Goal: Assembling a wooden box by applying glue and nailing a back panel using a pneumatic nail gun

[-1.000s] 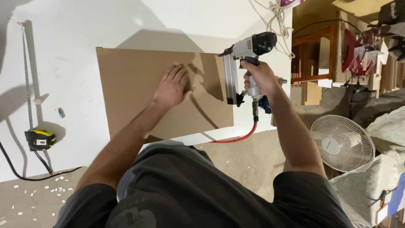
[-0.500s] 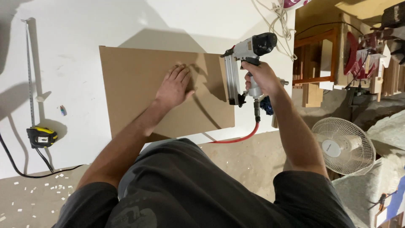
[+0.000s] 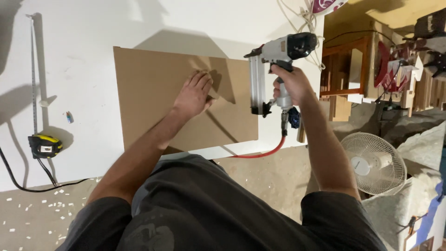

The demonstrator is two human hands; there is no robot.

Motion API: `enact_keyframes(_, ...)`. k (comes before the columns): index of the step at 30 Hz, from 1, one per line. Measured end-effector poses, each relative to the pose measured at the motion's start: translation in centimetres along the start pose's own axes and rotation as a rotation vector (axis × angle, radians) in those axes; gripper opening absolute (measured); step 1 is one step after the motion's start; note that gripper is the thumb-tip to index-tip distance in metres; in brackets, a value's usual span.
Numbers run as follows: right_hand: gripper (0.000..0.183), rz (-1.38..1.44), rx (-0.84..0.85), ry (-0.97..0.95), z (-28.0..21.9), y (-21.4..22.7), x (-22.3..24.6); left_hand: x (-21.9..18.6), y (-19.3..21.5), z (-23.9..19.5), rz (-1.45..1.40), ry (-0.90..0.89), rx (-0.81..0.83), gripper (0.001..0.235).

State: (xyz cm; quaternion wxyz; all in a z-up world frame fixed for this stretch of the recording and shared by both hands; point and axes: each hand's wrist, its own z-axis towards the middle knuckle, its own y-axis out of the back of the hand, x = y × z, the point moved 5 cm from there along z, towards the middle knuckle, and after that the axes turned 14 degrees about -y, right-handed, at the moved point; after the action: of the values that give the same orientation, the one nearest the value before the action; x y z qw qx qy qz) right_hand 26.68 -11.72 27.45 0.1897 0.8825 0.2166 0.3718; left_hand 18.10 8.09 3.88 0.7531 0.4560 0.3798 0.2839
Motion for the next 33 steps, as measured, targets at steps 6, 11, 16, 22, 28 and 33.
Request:
enact_keyframes(6, 0.033, -0.018, 0.086, 0.009, -0.2, -3.9, 0.3, -0.1, -0.1, -0.1, -0.039, -0.007, -0.091, 0.072)
enact_keyframes(11, 0.035, -0.046, 0.109, 0.022, 0.3, -5.0, 0.0, 0.1, 0.0, -0.2, -0.013, -0.022, -0.133, 0.069)
enact_keyframes(16, 0.037, -0.08, 0.088, -0.003, -0.9, -5.2, 0.9, 0.2, -0.4, -0.3, -0.011, -0.036, -0.178, 0.07)
enact_keyframes(22, 0.037, -0.144, 0.098, 0.019, -0.5, -5.8, 0.8, 0.2, -0.9, -0.4, -0.001, -0.024, -0.198, 0.07)
enact_keyframes(28, 0.031, -0.144, 0.071, -0.001, 0.7, -6.1, 0.2, 0.1, -0.4, -0.2, 0.005, -0.019, -0.173, 0.07)
enact_keyframes(33, 0.033, -0.093, 0.061, 0.006, -3.0, -6.5, 1.9, -0.2, 1.2, -0.4, -0.067, 0.028, -0.061, 0.07)
